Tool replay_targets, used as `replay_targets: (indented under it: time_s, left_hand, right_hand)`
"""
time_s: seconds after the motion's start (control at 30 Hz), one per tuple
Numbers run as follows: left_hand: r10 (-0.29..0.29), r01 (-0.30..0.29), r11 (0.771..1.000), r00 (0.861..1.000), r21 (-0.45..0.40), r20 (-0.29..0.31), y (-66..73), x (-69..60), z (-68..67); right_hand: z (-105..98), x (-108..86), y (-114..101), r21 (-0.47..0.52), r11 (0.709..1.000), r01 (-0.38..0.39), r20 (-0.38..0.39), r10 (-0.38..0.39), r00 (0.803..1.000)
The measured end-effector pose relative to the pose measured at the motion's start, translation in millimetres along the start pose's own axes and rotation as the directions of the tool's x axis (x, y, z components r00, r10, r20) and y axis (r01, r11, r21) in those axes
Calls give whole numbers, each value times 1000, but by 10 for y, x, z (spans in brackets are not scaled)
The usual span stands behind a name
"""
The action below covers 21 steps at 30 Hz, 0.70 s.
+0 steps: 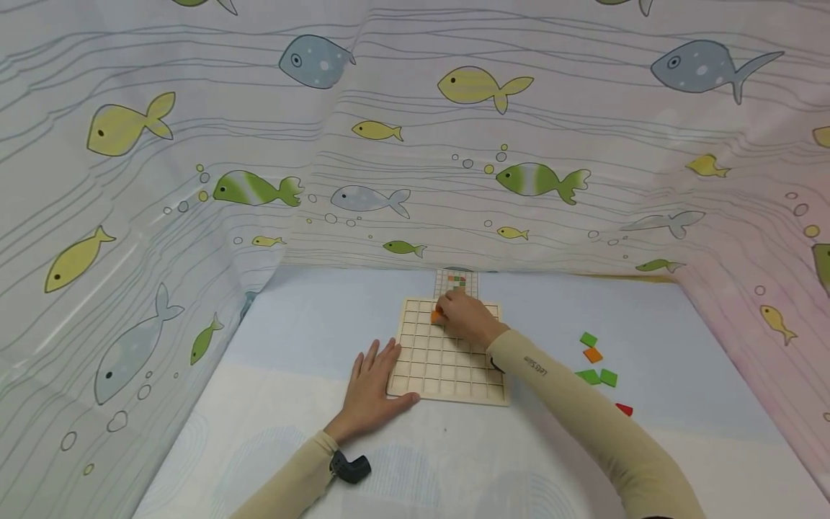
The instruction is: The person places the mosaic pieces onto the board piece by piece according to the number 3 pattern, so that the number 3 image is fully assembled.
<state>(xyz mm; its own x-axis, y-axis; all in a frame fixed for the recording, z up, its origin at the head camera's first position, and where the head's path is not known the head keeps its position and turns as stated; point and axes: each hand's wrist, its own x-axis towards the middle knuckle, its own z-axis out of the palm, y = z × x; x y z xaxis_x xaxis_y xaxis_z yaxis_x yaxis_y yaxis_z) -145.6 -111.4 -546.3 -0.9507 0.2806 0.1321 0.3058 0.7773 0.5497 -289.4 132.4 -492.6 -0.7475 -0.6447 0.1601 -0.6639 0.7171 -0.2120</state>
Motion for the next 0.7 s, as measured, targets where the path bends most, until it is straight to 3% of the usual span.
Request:
replay_targets:
  time_s: [0.27,0.7]
  left_hand:
    - [-3,3,1000,1000,-10,4,9,1,-7]
    - [-15,16,1000,1000,-19,18,7,-4,-9]
  right_hand:
    - [65,30,3,-24,999,-42,45,43,998]
    - [109,14,25,18,999,-32,9,32,999]
